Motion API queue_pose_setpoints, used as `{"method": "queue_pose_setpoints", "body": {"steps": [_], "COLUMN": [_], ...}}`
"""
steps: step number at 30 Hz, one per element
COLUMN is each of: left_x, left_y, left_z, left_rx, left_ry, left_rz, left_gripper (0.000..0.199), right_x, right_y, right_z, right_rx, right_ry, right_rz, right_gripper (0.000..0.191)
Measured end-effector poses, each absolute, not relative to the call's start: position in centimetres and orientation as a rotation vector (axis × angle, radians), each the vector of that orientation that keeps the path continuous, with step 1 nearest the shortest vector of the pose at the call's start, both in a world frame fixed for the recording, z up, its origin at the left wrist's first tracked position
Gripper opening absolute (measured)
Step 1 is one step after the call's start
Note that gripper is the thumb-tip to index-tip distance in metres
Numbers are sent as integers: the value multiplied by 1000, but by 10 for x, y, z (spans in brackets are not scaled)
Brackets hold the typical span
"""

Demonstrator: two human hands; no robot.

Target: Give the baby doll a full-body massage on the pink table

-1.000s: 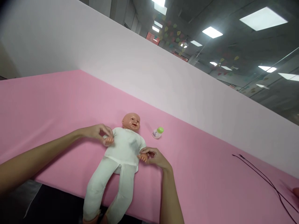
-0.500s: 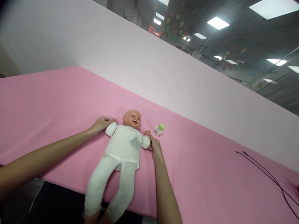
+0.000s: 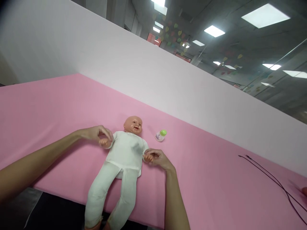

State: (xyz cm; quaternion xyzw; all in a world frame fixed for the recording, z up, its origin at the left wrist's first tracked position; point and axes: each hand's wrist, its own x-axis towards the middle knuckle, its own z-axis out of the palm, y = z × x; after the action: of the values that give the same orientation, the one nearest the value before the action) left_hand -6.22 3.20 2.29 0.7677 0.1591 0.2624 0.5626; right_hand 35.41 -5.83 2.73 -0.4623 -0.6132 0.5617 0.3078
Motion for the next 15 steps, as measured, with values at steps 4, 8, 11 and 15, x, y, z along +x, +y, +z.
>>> {"method": "queue_pose_setpoints", "body": {"steps": [4,8,11,15], "left_x": [-61,-56,-50,-33], "left_y": [23,20,25,44], "left_z": [25,24,30,37], "left_rx": [2000,1935,1734,1393], "left_ry": [241,288,399,675], "left_rz": [338,437,658,965], "left_gripper": [31,30,26,38], "right_x": [349,350,349,340], "right_y": [-62,-62,-58,-39], "right_z": [34,29,28,31], "right_rx": [-1235,-1175,-1139,-1201], "right_ry": [-1933,-1812,-1512,-1136], "right_rz": [1508,1508,1472,1345], "right_gripper": [32,35,43,49]}}
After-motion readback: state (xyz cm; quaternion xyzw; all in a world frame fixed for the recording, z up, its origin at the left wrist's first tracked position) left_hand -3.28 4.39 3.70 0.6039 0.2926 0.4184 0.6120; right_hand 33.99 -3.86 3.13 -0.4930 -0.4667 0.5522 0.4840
